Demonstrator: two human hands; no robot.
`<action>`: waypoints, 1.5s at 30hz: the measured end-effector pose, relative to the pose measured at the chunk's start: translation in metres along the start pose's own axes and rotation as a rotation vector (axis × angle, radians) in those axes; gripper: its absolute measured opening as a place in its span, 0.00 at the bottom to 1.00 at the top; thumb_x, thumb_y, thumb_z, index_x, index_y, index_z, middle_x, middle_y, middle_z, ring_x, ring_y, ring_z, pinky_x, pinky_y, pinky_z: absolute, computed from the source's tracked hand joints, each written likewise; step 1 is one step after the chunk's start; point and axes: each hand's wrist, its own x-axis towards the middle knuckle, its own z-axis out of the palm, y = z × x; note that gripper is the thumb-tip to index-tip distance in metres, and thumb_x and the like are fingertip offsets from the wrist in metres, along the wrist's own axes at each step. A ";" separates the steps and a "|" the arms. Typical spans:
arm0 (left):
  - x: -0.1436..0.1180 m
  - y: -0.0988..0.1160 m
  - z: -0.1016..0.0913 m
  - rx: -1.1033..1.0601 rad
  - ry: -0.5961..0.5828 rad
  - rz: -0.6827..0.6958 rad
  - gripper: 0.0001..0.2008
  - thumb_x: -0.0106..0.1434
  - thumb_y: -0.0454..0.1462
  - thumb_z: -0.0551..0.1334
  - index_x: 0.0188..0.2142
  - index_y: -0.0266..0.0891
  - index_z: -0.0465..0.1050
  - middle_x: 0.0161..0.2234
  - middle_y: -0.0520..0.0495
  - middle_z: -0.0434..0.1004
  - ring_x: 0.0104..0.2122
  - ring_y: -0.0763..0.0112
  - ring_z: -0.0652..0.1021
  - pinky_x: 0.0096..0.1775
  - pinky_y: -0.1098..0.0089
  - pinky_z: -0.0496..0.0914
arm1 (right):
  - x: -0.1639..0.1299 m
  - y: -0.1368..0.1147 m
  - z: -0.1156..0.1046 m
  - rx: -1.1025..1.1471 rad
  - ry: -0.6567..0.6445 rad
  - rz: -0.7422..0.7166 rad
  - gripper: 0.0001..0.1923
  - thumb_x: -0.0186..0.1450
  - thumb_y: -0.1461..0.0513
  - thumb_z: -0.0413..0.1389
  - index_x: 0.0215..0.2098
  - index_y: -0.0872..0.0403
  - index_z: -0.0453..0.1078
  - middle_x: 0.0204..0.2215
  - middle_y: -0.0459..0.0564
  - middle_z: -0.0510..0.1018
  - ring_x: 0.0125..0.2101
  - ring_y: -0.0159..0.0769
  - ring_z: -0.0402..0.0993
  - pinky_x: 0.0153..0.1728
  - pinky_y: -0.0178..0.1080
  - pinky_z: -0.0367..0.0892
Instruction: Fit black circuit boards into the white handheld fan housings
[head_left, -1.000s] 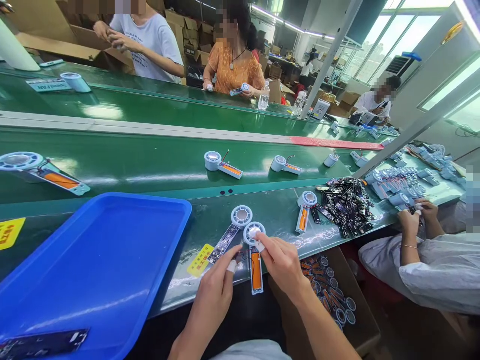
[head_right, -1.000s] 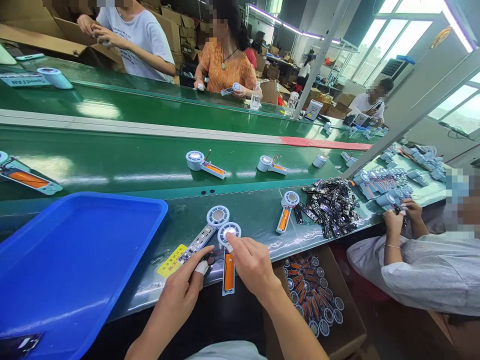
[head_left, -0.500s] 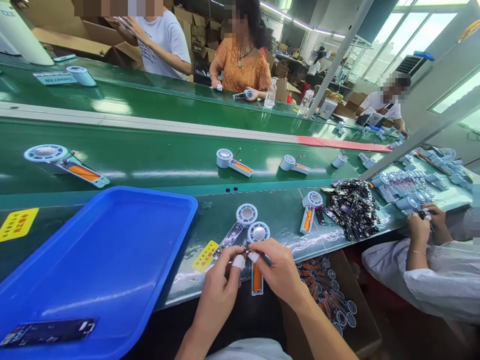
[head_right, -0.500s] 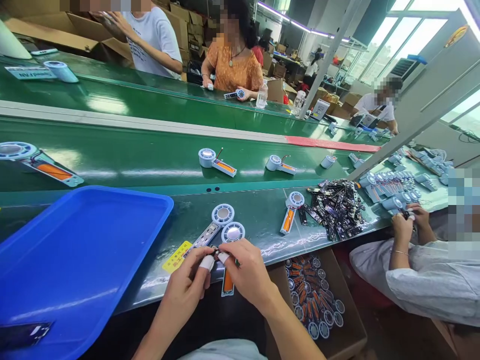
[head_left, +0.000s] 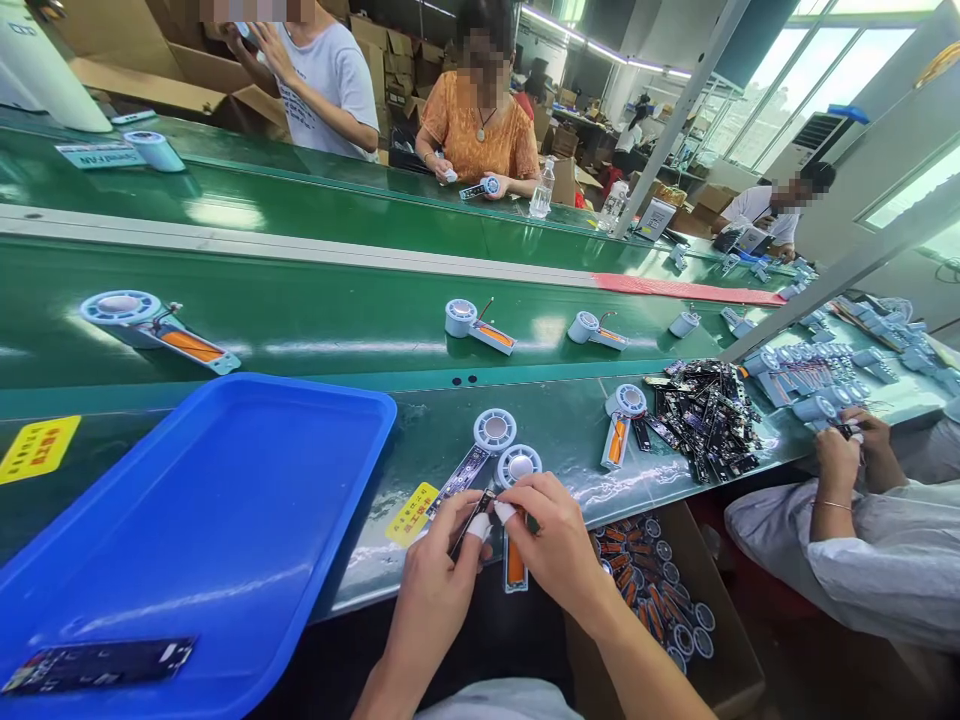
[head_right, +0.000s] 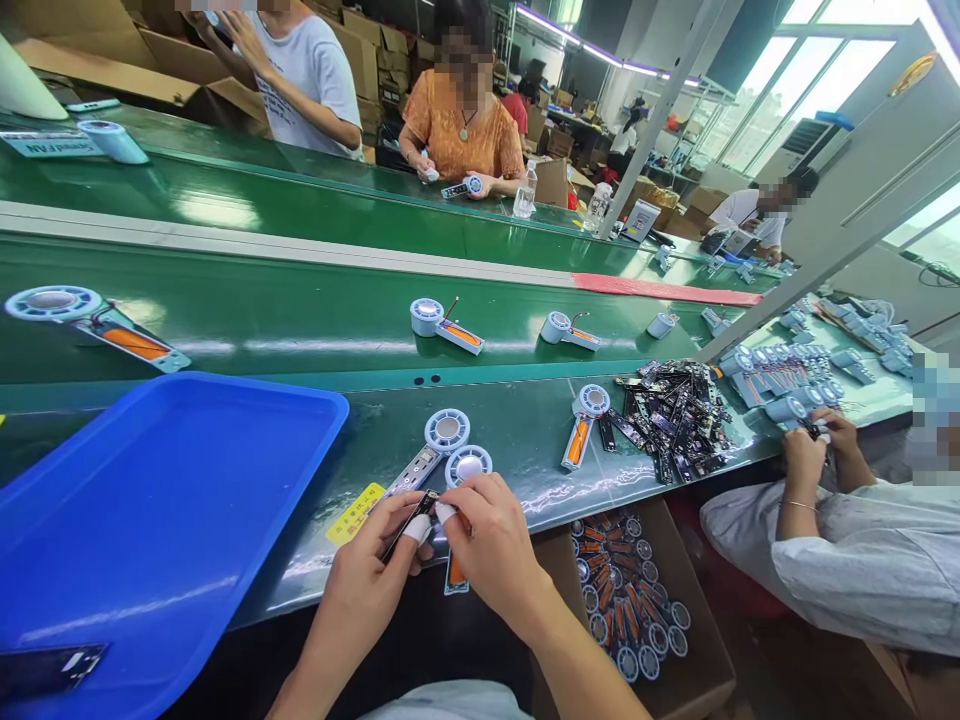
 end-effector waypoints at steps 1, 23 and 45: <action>0.000 0.000 0.000 0.012 -0.004 0.012 0.16 0.64 0.41 0.55 0.50 0.42 0.71 0.46 0.43 0.81 0.29 0.68 0.81 0.31 0.67 0.77 | 0.002 -0.001 -0.002 0.042 -0.002 0.037 0.10 0.67 0.70 0.54 0.37 0.52 0.76 0.34 0.50 0.79 0.36 0.37 0.74 0.37 0.38 0.71; -0.009 -0.001 0.012 -0.031 0.156 0.089 0.15 0.63 0.43 0.60 0.46 0.41 0.79 0.46 0.42 0.84 0.43 0.58 0.84 0.46 0.57 0.79 | -0.009 -0.003 0.014 -0.309 0.079 -0.136 0.12 0.72 0.68 0.47 0.38 0.53 0.72 0.34 0.54 0.77 0.32 0.40 0.73 0.33 0.40 0.71; 0.003 0.006 -0.017 0.128 -0.105 0.108 0.18 0.64 0.41 0.55 0.50 0.42 0.76 0.48 0.43 0.84 0.47 0.59 0.83 0.48 0.63 0.77 | 0.009 0.016 -0.028 0.188 -0.196 -0.071 0.10 0.72 0.66 0.53 0.47 0.53 0.76 0.41 0.52 0.79 0.42 0.38 0.75 0.45 0.40 0.71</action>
